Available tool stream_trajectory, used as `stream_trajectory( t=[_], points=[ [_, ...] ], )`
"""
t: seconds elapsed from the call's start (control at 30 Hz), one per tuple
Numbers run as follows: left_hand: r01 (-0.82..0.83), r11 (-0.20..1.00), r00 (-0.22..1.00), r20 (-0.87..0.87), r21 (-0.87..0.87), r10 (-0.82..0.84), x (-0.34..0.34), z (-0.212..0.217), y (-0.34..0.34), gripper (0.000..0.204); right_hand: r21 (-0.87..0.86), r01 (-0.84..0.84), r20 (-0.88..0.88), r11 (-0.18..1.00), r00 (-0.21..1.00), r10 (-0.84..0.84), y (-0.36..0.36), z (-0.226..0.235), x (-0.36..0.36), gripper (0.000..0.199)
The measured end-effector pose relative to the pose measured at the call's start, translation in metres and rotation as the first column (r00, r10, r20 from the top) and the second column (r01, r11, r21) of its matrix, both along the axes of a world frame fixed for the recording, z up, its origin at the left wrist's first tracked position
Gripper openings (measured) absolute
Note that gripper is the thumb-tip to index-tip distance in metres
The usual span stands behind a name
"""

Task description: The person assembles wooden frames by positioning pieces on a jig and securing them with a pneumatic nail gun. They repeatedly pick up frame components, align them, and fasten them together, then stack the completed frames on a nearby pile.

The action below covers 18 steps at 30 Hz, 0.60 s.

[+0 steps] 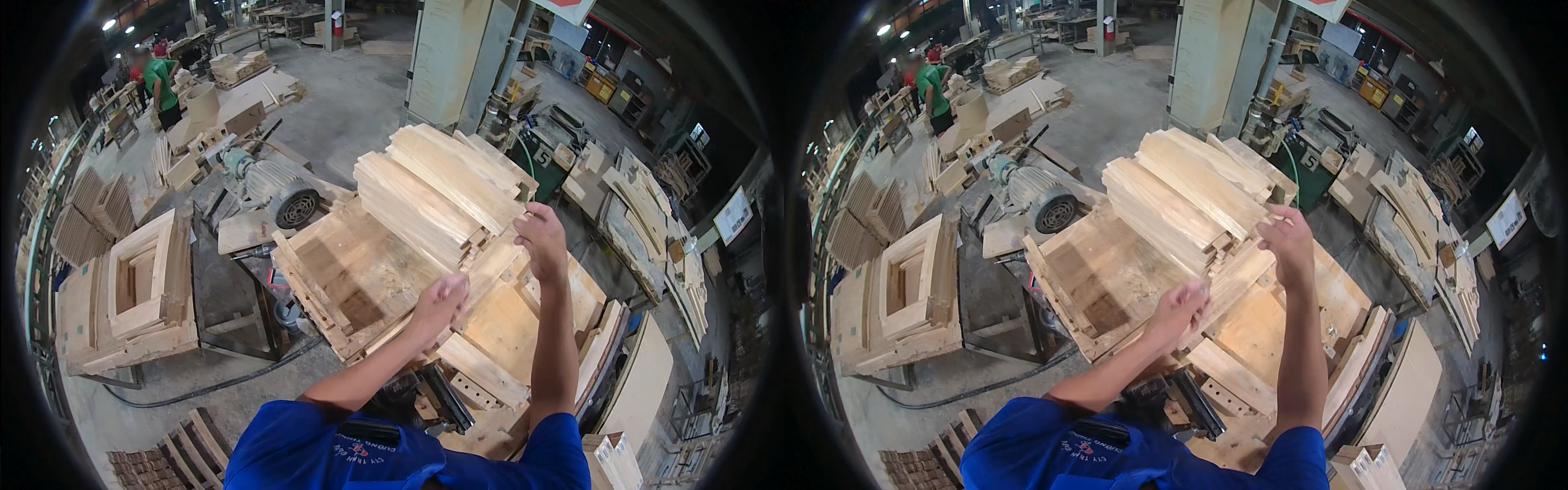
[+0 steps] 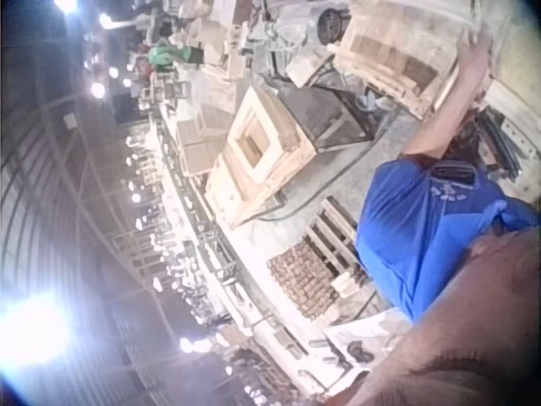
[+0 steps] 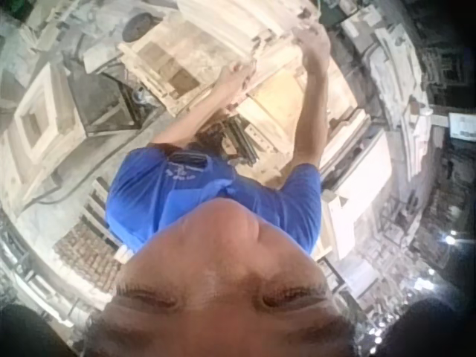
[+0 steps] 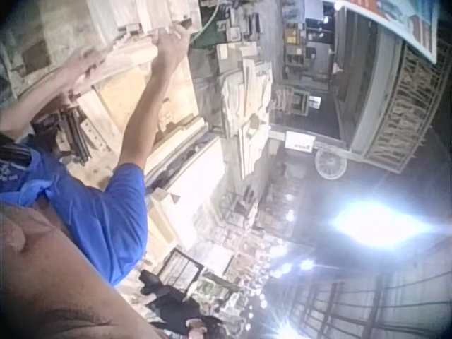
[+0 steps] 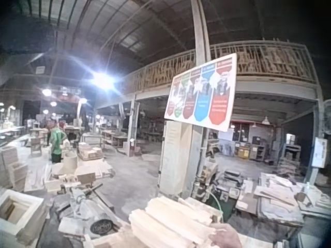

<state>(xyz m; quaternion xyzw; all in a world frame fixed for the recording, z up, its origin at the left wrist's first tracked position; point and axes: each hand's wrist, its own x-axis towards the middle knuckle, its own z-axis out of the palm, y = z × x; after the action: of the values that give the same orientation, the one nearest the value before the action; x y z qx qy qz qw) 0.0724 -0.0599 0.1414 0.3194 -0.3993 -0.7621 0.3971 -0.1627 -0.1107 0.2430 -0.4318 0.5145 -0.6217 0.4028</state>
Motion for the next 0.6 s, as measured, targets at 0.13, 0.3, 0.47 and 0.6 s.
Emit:
stream_trajectory(
  t=[0.13, 0.3, 0.47, 0.6],
  points=[
    [-0.041, 0.998, 0.971, -0.234, 0.050, 0.052, -0.020, 0.039, -0.022, 0.051, -0.098, 0.119, -0.420, 0.988, 0.895, -0.149, 0.100, 0.002, 0.000, 0.020],
    [0.151, 0.971, 0.910, -0.409, 0.185, -0.064, -0.044, 0.036, -0.003, 0.035, -0.197, 0.195, -0.776, 0.961, 0.568, -0.274, 0.234, -0.015, -0.020, 0.029],
    [0.350, 0.925, 0.883, -0.384, 0.150, -0.271, -0.089, -0.011, 0.046, 0.018, 0.055, 0.397, -0.898, 0.916, 0.421, -0.129, 0.320, -0.040, -0.031, 0.045],
    [0.315, 0.895, 0.946, -0.177, 0.315, -0.271, -0.124, -0.030, 0.072, 0.018, 0.238, 0.539, -0.943, 0.808, 0.328, 0.060, 0.329, -0.031, -0.019, 0.076]
  ],
)
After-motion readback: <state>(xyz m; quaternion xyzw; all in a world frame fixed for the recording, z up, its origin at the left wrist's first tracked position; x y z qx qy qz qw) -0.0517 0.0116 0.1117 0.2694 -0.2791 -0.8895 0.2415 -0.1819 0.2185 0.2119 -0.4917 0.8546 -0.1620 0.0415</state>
